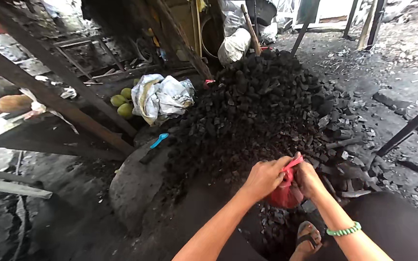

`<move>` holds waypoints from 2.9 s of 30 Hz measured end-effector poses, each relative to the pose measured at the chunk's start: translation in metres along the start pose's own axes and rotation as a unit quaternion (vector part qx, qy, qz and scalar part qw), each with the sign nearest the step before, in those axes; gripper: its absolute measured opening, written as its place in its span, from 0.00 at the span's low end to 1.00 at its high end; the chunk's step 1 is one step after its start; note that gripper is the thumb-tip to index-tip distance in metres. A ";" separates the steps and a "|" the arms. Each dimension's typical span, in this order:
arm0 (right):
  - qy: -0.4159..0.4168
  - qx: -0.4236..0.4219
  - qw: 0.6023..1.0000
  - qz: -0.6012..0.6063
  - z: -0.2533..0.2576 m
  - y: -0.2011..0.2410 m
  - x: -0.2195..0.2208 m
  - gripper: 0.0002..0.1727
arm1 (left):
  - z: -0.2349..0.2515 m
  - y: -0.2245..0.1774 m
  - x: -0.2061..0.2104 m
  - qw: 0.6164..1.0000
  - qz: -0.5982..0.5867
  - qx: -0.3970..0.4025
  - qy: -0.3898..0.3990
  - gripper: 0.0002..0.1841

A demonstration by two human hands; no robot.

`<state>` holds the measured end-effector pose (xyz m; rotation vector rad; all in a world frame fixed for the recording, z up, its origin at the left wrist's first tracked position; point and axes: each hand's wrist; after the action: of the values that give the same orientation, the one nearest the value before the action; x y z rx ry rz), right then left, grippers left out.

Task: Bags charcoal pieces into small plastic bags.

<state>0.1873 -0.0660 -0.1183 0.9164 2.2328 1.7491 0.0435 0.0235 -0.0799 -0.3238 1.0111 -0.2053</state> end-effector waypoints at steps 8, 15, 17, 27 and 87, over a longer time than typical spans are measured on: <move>0.074 -0.054 0.994 -0.057 0.010 -0.009 -0.001 0.15 | 0.003 -0.023 -0.013 0.939 -0.171 -0.223 0.200 0.19; -0.073 -0.156 0.973 -0.153 -0.008 -0.012 0.021 0.12 | 0.007 -0.031 -0.006 0.560 -0.645 -0.515 -0.069 0.10; -0.079 -0.207 0.964 -0.147 -0.011 -0.019 0.020 0.14 | 0.003 -0.037 -0.009 0.507 -0.677 -0.518 -0.127 0.12; -0.045 -0.436 0.844 -0.309 -0.027 -0.027 -0.003 0.26 | -0.008 -0.040 -0.015 0.644 -0.602 -0.469 -0.057 0.29; -0.004 -0.419 0.841 -0.341 -0.054 -0.059 0.005 0.08 | -0.046 -0.025 -0.019 0.891 -0.249 -0.375 0.066 0.13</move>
<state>0.1356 -0.1150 -0.1556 -0.0706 1.2331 1.9666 -0.0058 -0.0022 -0.0782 -1.3000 1.0989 -0.2958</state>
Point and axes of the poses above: each hand's wrist, its own z-axis towards the middle knuckle, its own x-axis out of the palm, y = z × x, and after that the axes turned 7 degrees about x, right-handed
